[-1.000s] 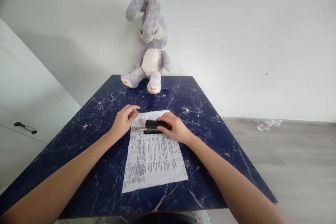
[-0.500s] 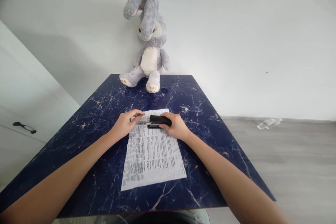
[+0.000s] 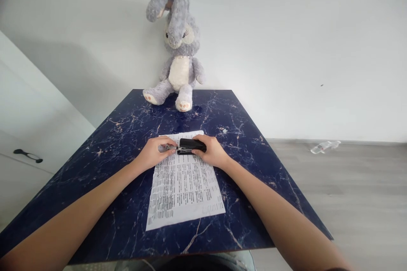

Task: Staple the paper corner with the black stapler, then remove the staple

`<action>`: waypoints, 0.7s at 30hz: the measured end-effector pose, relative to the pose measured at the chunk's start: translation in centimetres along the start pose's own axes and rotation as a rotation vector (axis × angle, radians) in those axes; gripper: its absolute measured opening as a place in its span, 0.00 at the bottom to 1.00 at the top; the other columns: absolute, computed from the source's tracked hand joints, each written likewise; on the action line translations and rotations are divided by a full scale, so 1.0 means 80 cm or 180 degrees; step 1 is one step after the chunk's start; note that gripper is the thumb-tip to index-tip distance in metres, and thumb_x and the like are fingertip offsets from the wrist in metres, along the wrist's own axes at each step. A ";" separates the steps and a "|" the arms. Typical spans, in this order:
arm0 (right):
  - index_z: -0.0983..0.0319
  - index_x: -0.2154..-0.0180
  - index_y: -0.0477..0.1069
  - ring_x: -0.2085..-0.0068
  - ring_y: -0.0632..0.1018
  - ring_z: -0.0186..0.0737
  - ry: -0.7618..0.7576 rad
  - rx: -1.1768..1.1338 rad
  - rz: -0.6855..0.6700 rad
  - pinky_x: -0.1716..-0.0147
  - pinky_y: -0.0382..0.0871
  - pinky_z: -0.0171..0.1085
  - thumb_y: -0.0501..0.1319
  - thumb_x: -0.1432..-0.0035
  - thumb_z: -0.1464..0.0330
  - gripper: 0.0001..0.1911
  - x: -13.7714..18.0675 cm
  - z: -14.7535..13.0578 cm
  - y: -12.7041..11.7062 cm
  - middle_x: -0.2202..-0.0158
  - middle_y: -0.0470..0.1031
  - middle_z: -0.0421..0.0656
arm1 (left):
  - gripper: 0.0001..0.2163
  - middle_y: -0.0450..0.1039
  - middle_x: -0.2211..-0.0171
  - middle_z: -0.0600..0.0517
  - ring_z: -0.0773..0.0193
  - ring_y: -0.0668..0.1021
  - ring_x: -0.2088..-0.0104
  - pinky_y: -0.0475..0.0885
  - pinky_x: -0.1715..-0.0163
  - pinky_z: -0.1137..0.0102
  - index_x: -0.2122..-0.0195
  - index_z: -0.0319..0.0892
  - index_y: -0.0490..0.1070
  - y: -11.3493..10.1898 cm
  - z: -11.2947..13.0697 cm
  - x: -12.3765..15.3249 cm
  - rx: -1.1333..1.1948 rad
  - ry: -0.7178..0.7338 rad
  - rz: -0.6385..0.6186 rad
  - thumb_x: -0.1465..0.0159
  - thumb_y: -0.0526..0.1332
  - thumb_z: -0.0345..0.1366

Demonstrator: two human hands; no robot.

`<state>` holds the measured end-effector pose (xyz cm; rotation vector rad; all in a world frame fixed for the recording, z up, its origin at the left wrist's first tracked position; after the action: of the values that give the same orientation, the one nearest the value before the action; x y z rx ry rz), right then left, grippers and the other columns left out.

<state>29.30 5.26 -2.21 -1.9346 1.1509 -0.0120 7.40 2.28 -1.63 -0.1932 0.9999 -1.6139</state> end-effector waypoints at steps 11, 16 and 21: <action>0.60 0.52 0.73 0.61 0.80 0.44 -0.0023 0.0034 -0.0029 0.60 0.71 0.41 0.68 0.41 0.70 0.14 -0.001 -0.001 0.000 0.58 0.80 0.44 | 0.04 0.82 0.61 0.50 0.59 0.82 0.61 0.77 0.58 0.62 0.62 0.46 0.81 0.002 -0.004 0.001 0.0088 -0.0141 -0.0036 0.37 0.68 0.32; 0.60 0.52 0.73 0.60 0.80 0.44 -0.0021 0.0025 -0.0048 0.60 0.72 0.41 0.68 0.41 0.70 0.14 0.000 -0.001 0.000 0.58 0.80 0.45 | 0.05 0.82 0.61 0.50 0.58 0.82 0.62 0.78 0.59 0.62 0.61 0.46 0.82 0.002 -0.007 0.001 0.0052 -0.0175 -0.0028 0.38 0.69 0.33; 0.59 0.51 0.74 0.60 0.80 0.45 -0.0047 0.0060 -0.0021 0.60 0.72 0.41 0.67 0.41 0.70 0.15 0.000 0.001 0.001 0.58 0.80 0.45 | 0.06 0.82 0.61 0.50 0.58 0.82 0.62 0.78 0.57 0.61 0.61 0.47 0.81 0.003 -0.010 0.001 -0.0036 -0.0136 -0.0068 0.38 0.69 0.32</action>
<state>29.27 5.34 -2.33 -1.9189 1.1308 -0.0122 7.10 2.60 -2.30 -0.2458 0.9773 -1.6175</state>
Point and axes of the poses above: each hand's wrist, its own x-axis away from the middle knuckle, its own y-axis out of the palm, z = x × y, the point moved 6 cm from there along -x, towards the middle knuckle
